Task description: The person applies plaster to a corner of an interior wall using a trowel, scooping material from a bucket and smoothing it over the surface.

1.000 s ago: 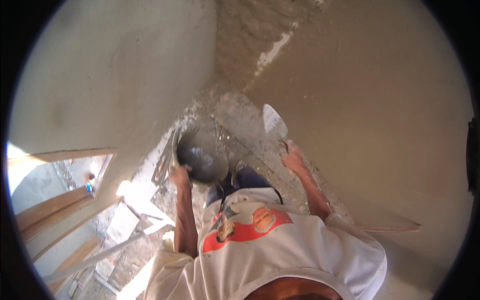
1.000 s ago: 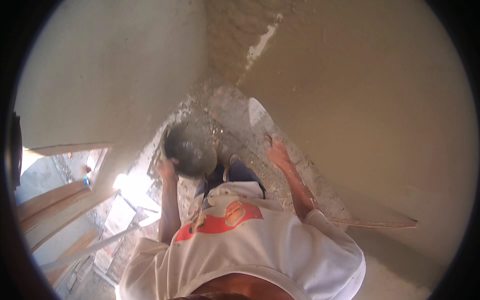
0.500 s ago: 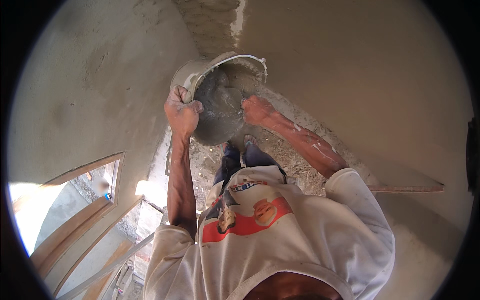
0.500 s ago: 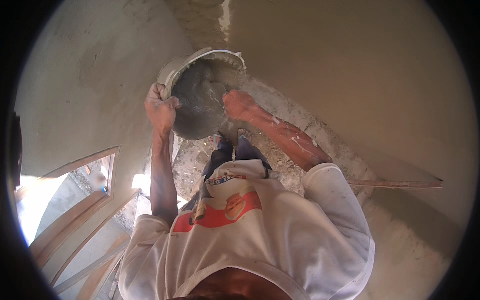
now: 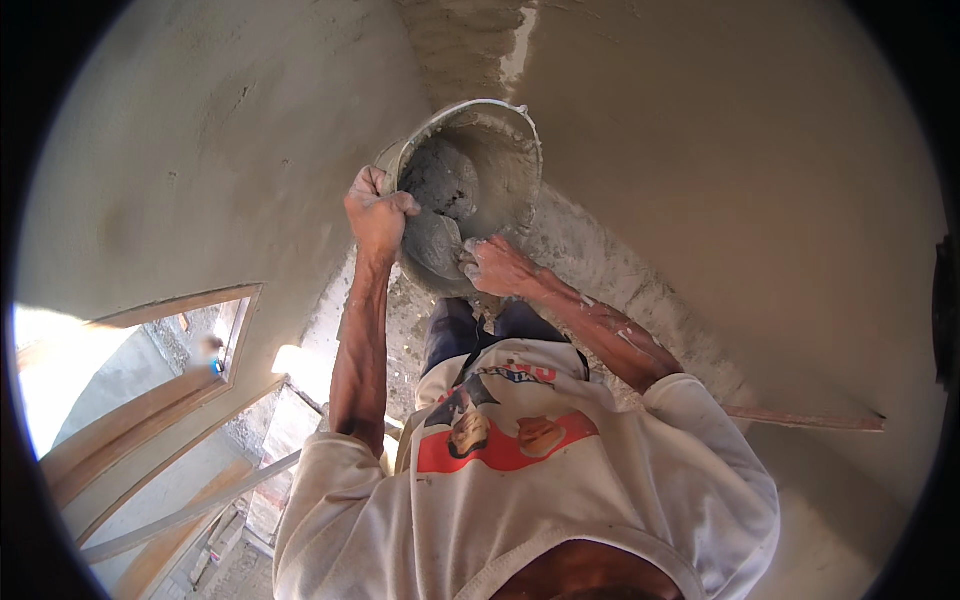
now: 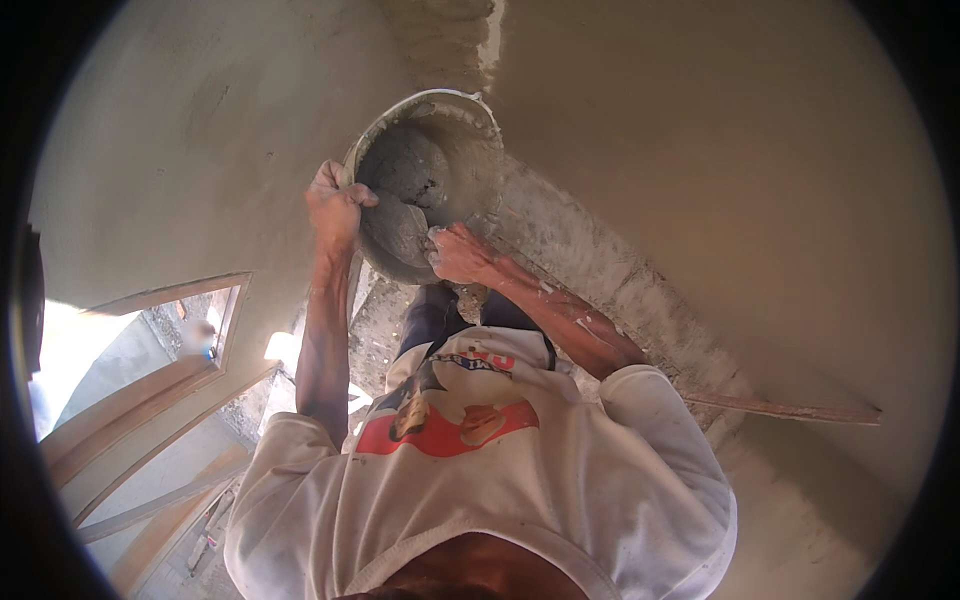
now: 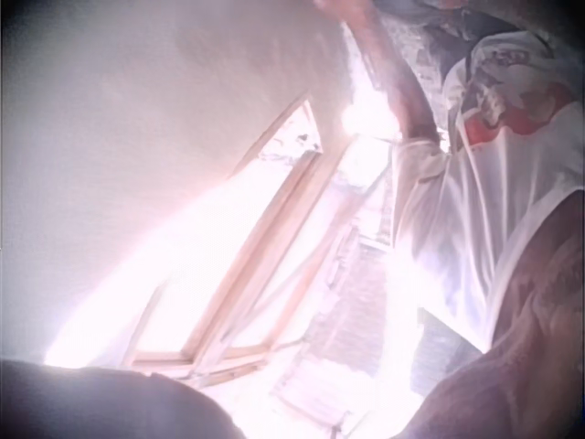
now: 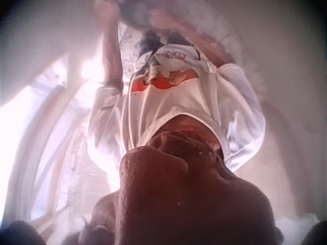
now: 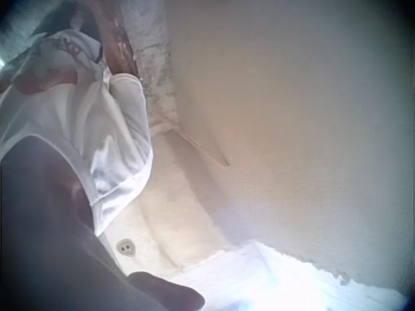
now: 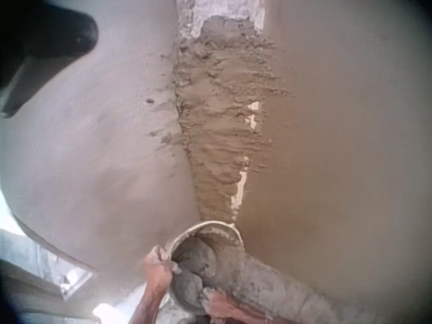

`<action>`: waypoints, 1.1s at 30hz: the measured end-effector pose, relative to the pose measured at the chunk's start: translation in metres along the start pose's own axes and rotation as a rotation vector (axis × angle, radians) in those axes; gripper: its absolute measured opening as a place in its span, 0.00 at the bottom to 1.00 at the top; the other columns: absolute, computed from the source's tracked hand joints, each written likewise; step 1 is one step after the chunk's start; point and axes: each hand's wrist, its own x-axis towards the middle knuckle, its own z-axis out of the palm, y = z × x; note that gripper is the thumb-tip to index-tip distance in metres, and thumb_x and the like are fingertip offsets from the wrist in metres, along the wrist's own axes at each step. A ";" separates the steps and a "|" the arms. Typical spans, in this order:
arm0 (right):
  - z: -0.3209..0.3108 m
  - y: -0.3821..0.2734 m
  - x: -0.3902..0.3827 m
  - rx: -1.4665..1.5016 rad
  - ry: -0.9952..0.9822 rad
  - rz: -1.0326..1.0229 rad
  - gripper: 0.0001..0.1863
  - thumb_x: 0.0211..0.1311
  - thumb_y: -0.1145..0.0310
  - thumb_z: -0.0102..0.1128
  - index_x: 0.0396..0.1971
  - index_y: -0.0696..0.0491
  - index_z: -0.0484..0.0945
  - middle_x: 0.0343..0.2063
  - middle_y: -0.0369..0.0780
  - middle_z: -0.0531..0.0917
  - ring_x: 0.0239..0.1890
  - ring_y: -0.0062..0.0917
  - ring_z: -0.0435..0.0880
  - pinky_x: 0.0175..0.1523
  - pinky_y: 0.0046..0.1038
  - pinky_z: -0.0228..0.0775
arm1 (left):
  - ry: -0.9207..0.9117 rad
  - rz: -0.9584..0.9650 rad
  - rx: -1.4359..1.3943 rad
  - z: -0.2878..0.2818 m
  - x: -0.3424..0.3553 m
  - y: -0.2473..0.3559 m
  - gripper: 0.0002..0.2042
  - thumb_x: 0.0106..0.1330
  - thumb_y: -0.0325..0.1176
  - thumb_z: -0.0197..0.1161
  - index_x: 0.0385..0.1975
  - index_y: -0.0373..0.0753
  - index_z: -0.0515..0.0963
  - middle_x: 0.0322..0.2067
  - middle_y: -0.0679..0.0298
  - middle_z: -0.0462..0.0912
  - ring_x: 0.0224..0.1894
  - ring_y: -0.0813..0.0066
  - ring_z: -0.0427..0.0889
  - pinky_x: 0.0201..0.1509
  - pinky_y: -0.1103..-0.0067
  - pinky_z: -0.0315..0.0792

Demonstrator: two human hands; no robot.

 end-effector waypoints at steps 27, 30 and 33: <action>-0.349 -0.369 0.060 0.357 -0.136 -0.468 0.17 0.76 0.66 0.58 0.51 0.66 0.79 0.22 0.41 0.82 0.13 0.18 0.78 0.17 0.22 0.75 | 0.953 -0.558 0.166 -0.307 -0.126 -0.123 0.16 0.48 0.21 0.64 0.40 0.26 0.79 0.32 0.54 0.83 0.33 0.60 0.82 0.39 0.65 0.76; -0.449 -0.360 0.092 0.616 0.104 -0.358 0.13 0.77 0.69 0.53 0.47 0.65 0.80 0.20 0.39 0.78 0.12 0.19 0.71 0.10 0.21 0.64 | 0.952 -0.650 0.235 -0.318 -0.141 -0.132 0.14 0.51 0.22 0.64 0.39 0.26 0.80 0.32 0.54 0.84 0.34 0.59 0.83 0.40 0.65 0.78; -0.504 -0.317 0.099 0.529 0.929 -0.300 0.17 0.81 0.66 0.47 0.54 0.65 0.76 0.20 0.33 0.73 0.14 0.15 0.68 0.13 0.20 0.62 | 0.909 -0.693 0.234 -0.317 -0.149 -0.143 0.12 0.54 0.24 0.64 0.38 0.26 0.81 0.32 0.53 0.84 0.36 0.59 0.85 0.41 0.65 0.79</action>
